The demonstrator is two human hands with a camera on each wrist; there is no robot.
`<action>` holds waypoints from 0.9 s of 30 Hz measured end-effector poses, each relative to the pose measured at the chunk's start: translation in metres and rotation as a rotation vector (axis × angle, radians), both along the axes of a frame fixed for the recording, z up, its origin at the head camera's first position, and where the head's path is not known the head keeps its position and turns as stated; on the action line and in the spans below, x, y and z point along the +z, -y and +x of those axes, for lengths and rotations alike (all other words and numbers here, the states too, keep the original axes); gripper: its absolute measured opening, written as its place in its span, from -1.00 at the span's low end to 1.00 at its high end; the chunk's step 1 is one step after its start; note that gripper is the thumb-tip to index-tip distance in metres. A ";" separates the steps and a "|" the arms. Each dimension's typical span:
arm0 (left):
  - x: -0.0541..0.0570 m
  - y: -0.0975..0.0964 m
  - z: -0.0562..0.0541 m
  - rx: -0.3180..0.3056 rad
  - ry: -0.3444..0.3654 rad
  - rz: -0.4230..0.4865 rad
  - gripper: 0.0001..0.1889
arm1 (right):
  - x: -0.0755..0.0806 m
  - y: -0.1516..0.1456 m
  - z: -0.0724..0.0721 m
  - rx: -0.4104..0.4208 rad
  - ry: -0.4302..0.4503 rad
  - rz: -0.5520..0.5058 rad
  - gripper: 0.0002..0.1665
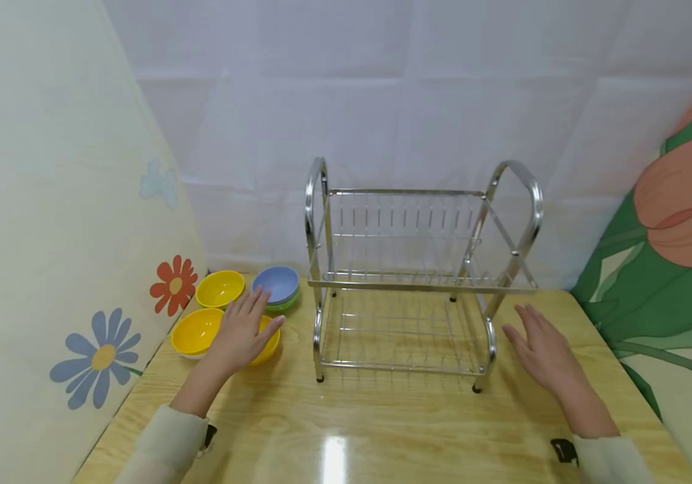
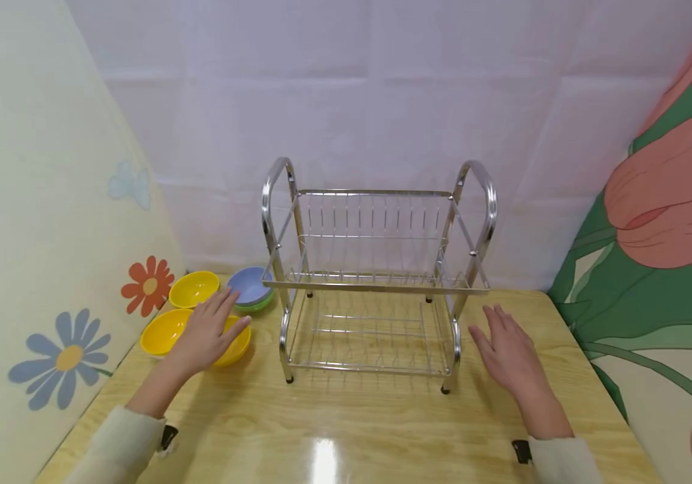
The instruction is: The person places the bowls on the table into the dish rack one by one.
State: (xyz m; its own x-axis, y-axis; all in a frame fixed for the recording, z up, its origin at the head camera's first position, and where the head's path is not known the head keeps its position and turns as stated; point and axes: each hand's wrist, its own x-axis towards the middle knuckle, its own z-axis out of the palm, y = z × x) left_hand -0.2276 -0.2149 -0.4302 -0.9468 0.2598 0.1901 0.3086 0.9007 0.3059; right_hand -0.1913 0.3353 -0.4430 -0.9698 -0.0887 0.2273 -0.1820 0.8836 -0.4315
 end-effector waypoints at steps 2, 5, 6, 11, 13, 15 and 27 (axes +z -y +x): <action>0.000 0.001 0.004 -0.003 -0.008 0.003 -0.19 | 0.002 0.001 0.005 -0.001 0.004 -0.017 -0.19; -0.001 0.002 0.010 -0.012 -0.027 0.008 -0.21 | 0.005 0.004 0.013 0.000 0.005 -0.036 -0.19; -0.001 0.002 0.012 -0.013 -0.034 0.011 -0.21 | 0.006 0.004 0.015 0.001 -0.002 -0.039 -0.20; -0.002 0.006 0.023 0.008 -0.039 0.016 -0.23 | 0.013 0.011 0.025 0.016 -0.036 -0.044 -0.22; -0.002 0.008 0.026 0.017 -0.035 0.019 -0.22 | 0.018 0.014 0.028 0.026 -0.048 -0.049 -0.22; -0.004 0.010 0.029 0.023 -0.034 0.018 -0.21 | 0.023 0.017 0.031 0.037 -0.059 -0.053 -0.22; -0.024 0.023 0.041 0.055 -0.005 0.018 -0.23 | 0.064 0.036 0.050 0.092 -0.195 -0.104 -0.23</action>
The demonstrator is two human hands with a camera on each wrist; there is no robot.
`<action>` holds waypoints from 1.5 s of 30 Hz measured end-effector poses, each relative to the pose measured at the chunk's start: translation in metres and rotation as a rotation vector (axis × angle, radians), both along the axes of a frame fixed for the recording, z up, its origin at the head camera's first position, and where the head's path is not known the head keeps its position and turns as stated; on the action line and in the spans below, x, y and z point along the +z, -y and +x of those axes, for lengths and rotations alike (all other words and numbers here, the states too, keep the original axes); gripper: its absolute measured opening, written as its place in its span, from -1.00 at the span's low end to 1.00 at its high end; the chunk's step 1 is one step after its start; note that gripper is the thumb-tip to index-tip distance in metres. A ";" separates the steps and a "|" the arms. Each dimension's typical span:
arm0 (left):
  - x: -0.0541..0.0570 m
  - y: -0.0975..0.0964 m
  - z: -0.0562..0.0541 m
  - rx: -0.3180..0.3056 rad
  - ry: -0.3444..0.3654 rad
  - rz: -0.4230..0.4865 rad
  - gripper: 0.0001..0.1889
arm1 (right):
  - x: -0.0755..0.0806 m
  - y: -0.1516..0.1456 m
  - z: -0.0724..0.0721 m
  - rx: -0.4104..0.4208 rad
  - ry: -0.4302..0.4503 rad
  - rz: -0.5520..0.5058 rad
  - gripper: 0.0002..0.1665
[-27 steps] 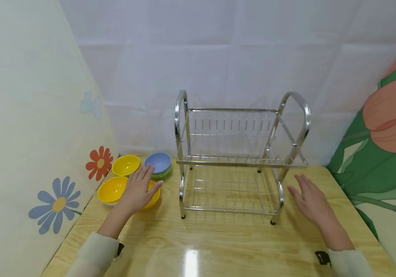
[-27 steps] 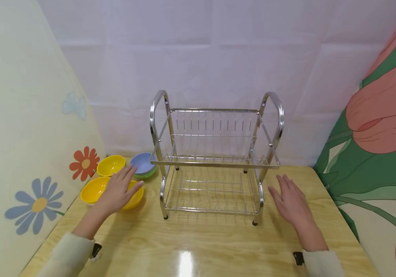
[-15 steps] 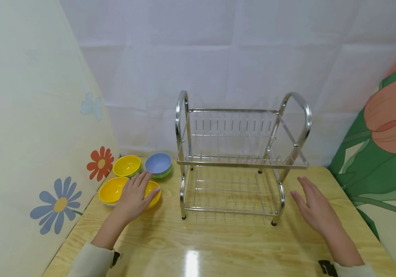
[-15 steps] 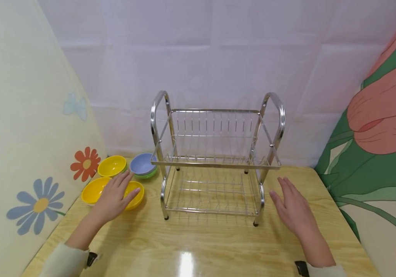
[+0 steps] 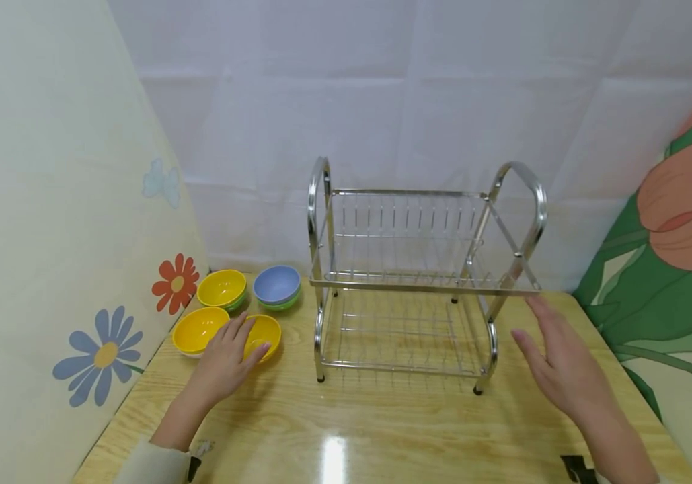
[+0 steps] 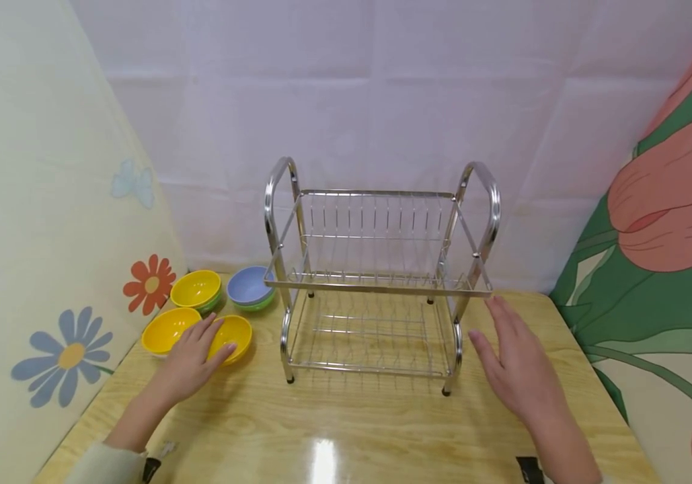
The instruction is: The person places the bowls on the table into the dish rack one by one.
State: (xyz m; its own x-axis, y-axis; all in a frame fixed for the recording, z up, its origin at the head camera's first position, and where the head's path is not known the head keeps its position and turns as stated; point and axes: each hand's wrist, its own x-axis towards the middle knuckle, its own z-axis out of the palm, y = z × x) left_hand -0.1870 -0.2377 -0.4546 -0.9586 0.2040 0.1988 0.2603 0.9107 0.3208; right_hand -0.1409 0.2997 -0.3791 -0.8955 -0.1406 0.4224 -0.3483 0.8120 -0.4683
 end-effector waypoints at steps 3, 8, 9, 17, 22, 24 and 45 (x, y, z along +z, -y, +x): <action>-0.002 0.003 0.002 0.004 -0.009 0.002 -0.24 | 0.015 0.002 0.003 0.005 -0.068 0.004 -0.22; -0.007 0.007 0.004 0.020 0.022 -0.012 -0.20 | 0.039 0.003 0.005 -0.011 -0.153 0.033 -0.27; -0.009 0.008 0.004 0.024 0.032 -0.019 -0.18 | 0.043 0.003 0.005 -0.016 -0.159 0.037 -0.28; -0.012 0.010 0.006 0.033 0.054 -0.040 -0.11 | 0.069 0.011 -0.003 -0.001 -0.158 0.058 -0.29; -0.016 0.011 0.005 0.043 0.079 -0.039 -0.07 | 0.073 0.018 -0.011 0.029 -0.124 0.113 -0.31; -0.017 0.010 0.004 0.041 0.084 -0.039 -0.03 | 0.073 0.019 -0.012 0.030 -0.123 0.132 -0.33; -0.018 0.000 -0.003 0.104 0.130 -0.087 0.05 | 0.073 0.020 -0.017 0.038 -0.061 0.144 -0.39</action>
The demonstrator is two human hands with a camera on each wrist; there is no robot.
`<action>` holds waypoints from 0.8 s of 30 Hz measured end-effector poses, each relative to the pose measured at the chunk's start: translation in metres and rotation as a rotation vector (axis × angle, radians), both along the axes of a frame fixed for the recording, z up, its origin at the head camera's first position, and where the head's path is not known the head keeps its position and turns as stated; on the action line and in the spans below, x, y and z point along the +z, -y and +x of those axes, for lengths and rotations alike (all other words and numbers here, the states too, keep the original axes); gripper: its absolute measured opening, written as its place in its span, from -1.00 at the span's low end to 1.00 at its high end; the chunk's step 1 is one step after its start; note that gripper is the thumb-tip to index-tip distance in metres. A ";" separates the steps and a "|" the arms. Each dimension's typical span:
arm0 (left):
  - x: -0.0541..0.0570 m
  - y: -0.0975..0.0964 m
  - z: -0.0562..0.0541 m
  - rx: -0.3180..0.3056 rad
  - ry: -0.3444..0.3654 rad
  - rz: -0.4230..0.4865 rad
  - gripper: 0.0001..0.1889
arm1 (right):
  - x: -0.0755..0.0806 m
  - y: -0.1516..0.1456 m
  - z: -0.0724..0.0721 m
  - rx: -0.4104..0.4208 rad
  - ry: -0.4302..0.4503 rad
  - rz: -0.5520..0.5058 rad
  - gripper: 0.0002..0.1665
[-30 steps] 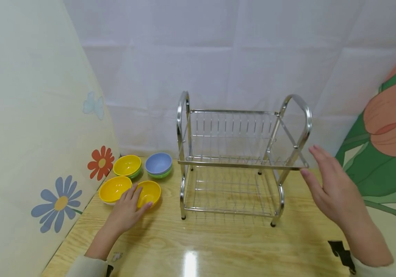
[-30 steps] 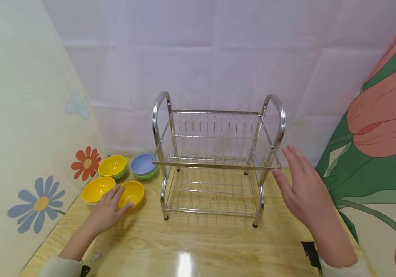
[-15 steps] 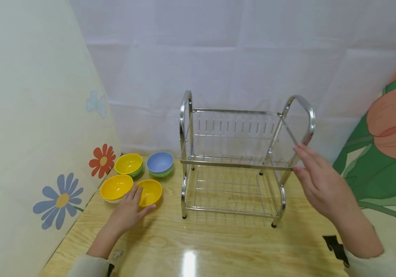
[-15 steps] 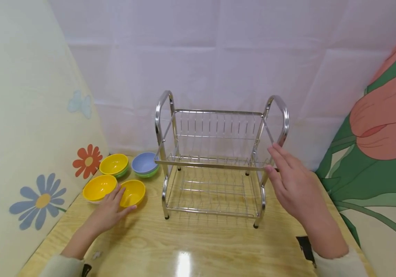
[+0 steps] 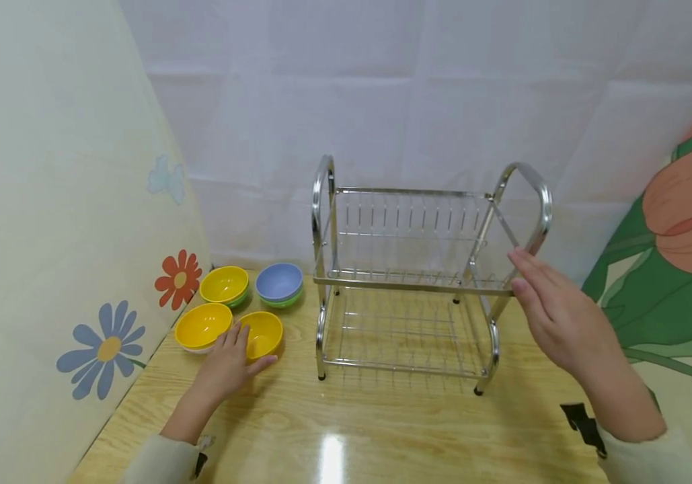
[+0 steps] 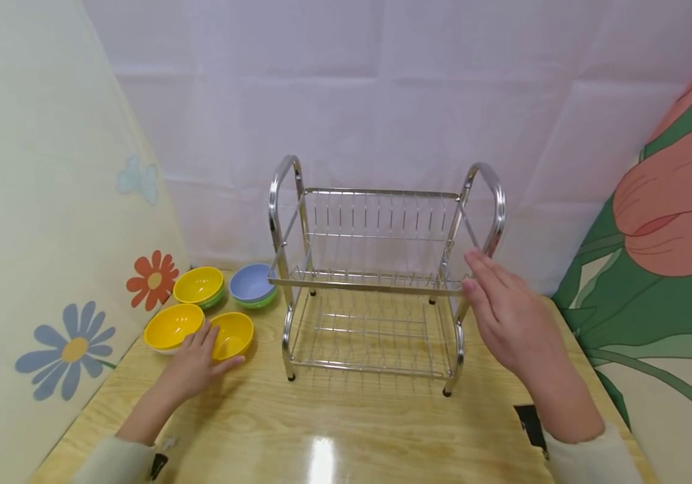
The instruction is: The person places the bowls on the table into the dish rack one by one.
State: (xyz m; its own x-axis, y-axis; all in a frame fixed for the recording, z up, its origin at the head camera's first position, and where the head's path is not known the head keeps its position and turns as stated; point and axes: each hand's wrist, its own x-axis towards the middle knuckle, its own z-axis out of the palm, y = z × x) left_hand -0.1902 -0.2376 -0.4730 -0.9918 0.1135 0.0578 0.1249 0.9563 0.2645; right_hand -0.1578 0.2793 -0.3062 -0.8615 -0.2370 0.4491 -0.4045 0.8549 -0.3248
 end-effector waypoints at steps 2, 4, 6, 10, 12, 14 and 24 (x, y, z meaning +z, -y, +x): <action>0.000 -0.001 -0.002 0.011 0.008 0.005 0.07 | 0.001 0.001 0.000 -0.005 0.020 -0.005 -0.39; -0.001 -0.003 -0.004 0.013 0.017 0.016 0.08 | 0.002 0.001 0.001 -0.008 0.037 -0.014 -0.39; -0.001 -0.004 -0.005 0.012 0.029 0.026 0.10 | 0.002 0.002 0.001 -0.009 0.045 -0.023 -0.39; -0.002 -0.004 -0.007 -0.003 0.031 0.048 0.11 | 0.002 0.002 0.001 -0.008 0.042 -0.028 -0.39; -0.002 -0.003 -0.008 -0.012 0.034 0.073 0.11 | 0.002 0.003 0.001 -0.007 0.040 -0.030 -0.39; -0.003 -0.003 -0.009 -0.022 0.034 0.098 0.11 | 0.002 0.003 0.001 -0.009 0.040 -0.032 -0.39; -0.007 -0.002 -0.024 -0.003 0.101 0.167 0.28 | 0.001 0.003 0.002 -0.013 0.030 -0.032 -0.39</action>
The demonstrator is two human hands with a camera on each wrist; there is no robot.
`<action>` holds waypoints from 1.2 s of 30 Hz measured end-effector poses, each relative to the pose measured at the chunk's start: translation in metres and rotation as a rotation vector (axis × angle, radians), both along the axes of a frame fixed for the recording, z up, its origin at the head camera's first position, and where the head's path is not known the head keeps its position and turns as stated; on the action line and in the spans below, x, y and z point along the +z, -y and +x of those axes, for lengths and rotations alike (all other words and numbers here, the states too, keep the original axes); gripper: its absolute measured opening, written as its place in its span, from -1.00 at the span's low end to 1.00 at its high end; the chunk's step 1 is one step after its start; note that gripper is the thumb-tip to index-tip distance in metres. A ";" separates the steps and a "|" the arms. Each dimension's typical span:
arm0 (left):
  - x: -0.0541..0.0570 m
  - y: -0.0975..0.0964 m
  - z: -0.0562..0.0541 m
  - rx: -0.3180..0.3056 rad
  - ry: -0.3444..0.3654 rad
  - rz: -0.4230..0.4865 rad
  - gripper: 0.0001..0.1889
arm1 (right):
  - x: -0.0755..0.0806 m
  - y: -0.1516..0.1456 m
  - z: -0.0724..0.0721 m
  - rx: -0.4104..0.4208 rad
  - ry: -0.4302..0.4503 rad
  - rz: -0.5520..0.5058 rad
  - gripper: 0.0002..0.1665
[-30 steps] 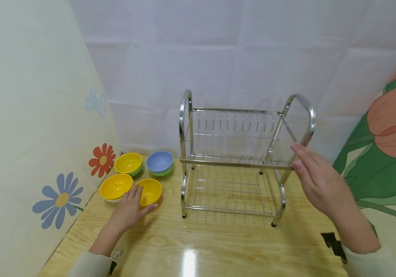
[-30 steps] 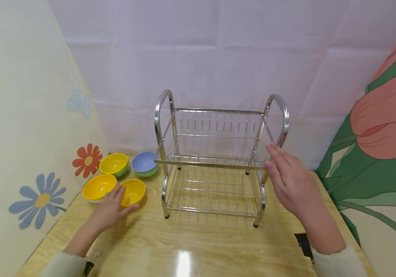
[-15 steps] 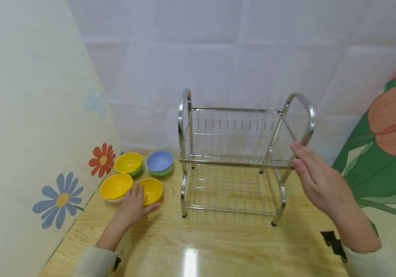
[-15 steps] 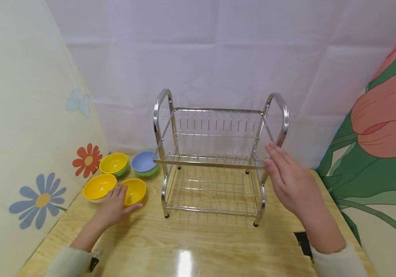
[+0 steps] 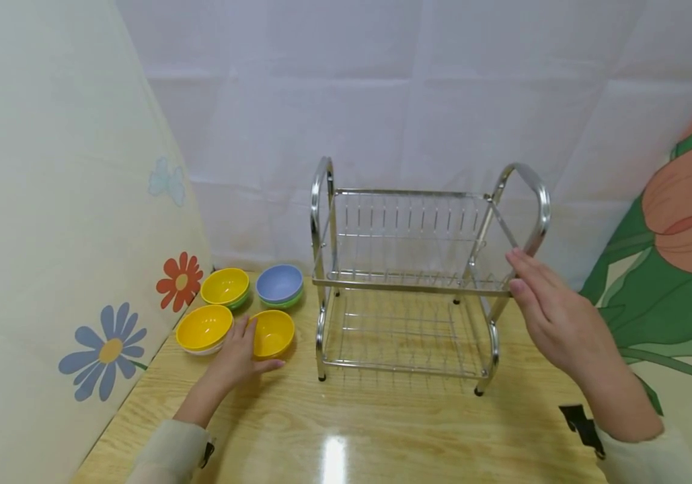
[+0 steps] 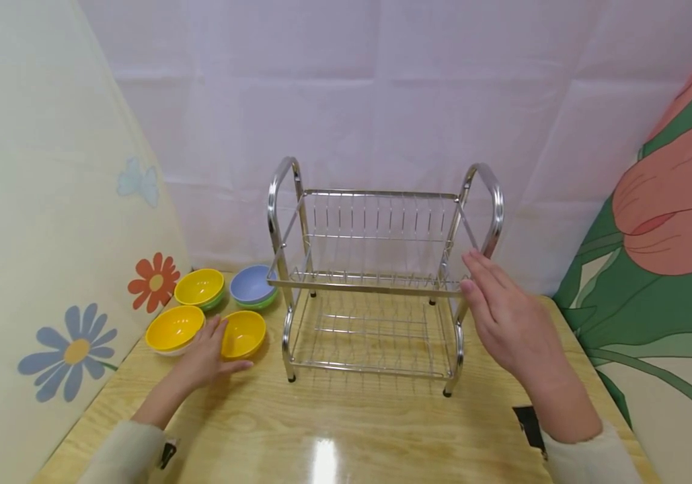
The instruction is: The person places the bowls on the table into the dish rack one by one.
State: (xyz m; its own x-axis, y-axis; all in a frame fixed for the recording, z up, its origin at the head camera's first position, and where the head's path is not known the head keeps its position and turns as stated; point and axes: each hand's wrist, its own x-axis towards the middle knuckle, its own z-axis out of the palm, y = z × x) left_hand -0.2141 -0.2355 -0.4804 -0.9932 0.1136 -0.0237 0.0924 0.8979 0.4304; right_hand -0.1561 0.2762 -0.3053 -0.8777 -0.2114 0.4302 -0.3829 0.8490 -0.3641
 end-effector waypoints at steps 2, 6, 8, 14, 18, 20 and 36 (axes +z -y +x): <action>-0.002 0.000 -0.003 0.002 0.014 -0.003 0.30 | 0.000 0.000 0.000 0.001 -0.001 0.000 -0.38; -0.005 -0.001 -0.010 -0.003 0.018 -0.021 0.33 | -0.002 0.000 0.000 -0.002 -0.011 0.002 -0.38; -0.006 -0.001 -0.013 -0.007 0.020 -0.035 0.34 | -0.003 0.000 0.000 -0.003 -0.018 0.006 -0.38; -0.006 -0.003 -0.018 -0.006 0.057 -0.044 0.39 | -0.005 -0.002 -0.001 -0.001 -0.037 0.017 -0.39; -0.008 -0.002 -0.020 -0.005 0.067 -0.030 0.41 | -0.006 -0.001 -0.001 -0.002 -0.046 0.020 -0.39; -0.009 -0.002 -0.021 -0.007 0.067 -0.023 0.41 | -0.007 -0.001 -0.002 -0.004 -0.050 0.023 -0.39; -0.014 -0.001 -0.018 -0.034 -0.056 0.015 0.33 | -0.005 0.000 0.000 -0.018 -0.050 0.037 -0.39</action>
State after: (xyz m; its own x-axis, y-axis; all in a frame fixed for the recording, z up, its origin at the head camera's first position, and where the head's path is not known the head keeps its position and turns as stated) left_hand -0.2326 -0.2345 -0.4940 -0.9885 0.1476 0.0341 0.1476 0.8871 0.4373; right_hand -0.1561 0.2758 -0.3103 -0.8590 -0.2123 0.4659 -0.3845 0.8684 -0.3132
